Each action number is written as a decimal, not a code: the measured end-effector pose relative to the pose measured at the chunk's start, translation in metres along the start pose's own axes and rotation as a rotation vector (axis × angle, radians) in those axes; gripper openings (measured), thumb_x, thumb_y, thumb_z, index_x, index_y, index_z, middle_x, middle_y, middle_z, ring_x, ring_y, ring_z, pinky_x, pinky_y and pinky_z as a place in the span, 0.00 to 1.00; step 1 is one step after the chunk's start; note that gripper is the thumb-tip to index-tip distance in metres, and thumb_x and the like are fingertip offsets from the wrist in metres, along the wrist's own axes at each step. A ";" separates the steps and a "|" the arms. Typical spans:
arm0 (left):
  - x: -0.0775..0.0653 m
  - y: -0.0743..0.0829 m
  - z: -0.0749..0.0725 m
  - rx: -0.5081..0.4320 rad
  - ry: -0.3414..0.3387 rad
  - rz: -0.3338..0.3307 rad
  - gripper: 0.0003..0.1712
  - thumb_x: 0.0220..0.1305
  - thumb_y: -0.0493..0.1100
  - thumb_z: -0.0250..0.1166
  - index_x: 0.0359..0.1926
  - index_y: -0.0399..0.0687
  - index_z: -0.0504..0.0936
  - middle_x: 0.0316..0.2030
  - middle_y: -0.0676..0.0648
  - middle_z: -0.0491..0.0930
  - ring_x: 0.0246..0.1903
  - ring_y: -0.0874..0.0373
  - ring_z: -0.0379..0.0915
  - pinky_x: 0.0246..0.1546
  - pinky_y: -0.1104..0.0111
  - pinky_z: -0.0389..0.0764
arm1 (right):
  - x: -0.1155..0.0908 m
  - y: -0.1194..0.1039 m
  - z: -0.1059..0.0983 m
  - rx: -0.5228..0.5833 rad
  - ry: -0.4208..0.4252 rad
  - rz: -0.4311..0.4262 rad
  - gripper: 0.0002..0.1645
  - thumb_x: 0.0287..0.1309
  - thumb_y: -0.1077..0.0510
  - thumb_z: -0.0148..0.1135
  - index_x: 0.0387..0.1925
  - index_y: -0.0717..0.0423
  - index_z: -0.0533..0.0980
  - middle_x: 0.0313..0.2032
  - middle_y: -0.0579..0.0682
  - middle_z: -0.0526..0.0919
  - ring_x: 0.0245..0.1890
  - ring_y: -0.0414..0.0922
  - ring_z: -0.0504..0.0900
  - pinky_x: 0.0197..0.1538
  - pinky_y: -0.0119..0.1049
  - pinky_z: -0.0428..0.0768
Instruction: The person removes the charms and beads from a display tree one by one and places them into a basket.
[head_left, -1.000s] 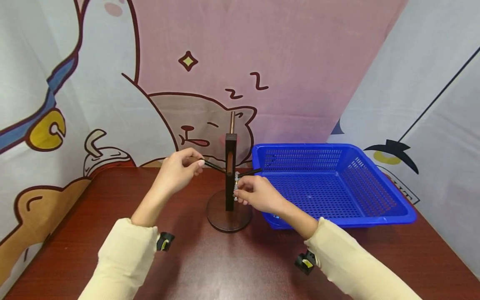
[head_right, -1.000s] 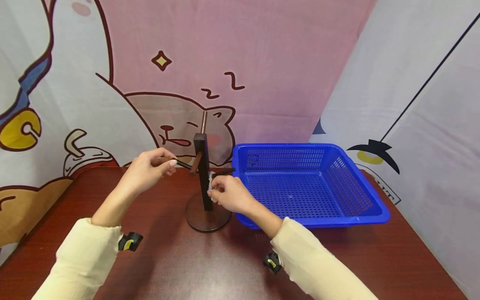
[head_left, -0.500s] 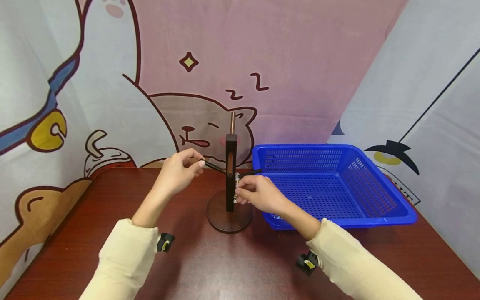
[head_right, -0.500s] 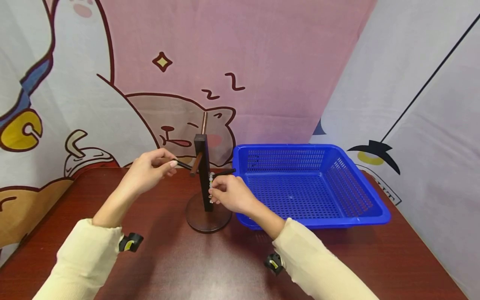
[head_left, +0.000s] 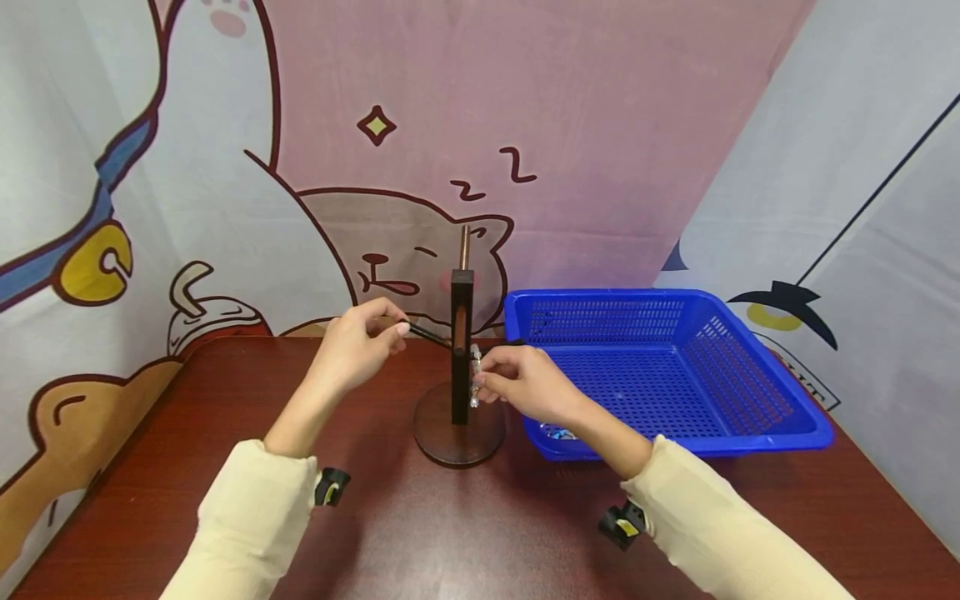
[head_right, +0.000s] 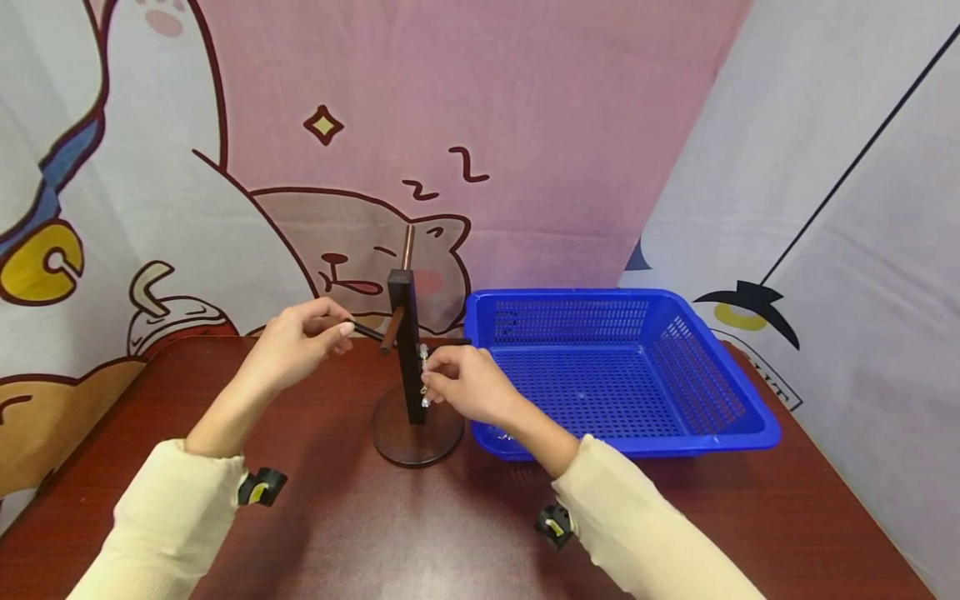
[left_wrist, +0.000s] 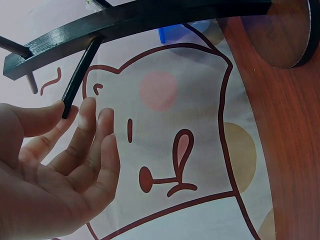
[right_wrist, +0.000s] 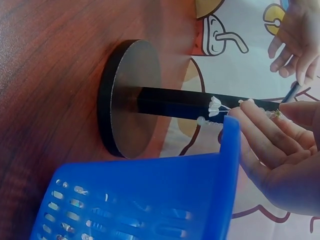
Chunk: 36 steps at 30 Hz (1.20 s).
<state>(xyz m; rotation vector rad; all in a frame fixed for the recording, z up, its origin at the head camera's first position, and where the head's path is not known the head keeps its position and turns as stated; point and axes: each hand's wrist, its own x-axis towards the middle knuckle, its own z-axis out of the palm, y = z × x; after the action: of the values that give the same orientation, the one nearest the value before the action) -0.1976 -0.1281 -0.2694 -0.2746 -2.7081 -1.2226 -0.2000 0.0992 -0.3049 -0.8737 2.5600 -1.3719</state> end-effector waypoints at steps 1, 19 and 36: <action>0.000 0.000 0.000 0.000 -0.001 0.000 0.05 0.63 0.39 0.58 0.37 0.42 0.78 0.22 0.48 0.80 0.27 0.55 0.77 0.25 0.67 0.72 | 0.000 0.000 -0.001 0.000 0.000 0.003 0.05 0.59 0.64 0.56 0.31 0.63 0.76 0.24 0.53 0.83 0.24 0.39 0.81 0.31 0.38 0.78; -0.001 0.000 -0.001 -0.003 -0.013 -0.005 0.05 0.64 0.39 0.57 0.37 0.43 0.77 0.21 0.48 0.79 0.27 0.55 0.76 0.25 0.66 0.70 | -0.007 -0.010 -0.022 -0.064 0.024 0.031 0.06 0.60 0.62 0.56 0.33 0.62 0.77 0.23 0.49 0.83 0.26 0.39 0.81 0.31 0.36 0.75; -0.001 0.001 -0.001 -0.007 -0.015 -0.014 0.05 0.64 0.39 0.57 0.37 0.43 0.77 0.22 0.48 0.79 0.28 0.54 0.77 0.24 0.66 0.70 | -0.018 -0.014 -0.044 -0.082 0.048 0.031 0.06 0.60 0.64 0.56 0.34 0.63 0.77 0.25 0.54 0.83 0.28 0.49 0.83 0.34 0.36 0.79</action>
<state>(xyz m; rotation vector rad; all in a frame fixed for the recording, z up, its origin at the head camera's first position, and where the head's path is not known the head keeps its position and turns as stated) -0.1963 -0.1278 -0.2683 -0.2673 -2.7232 -1.2388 -0.1946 0.1352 -0.2708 -0.8195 2.6713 -1.3026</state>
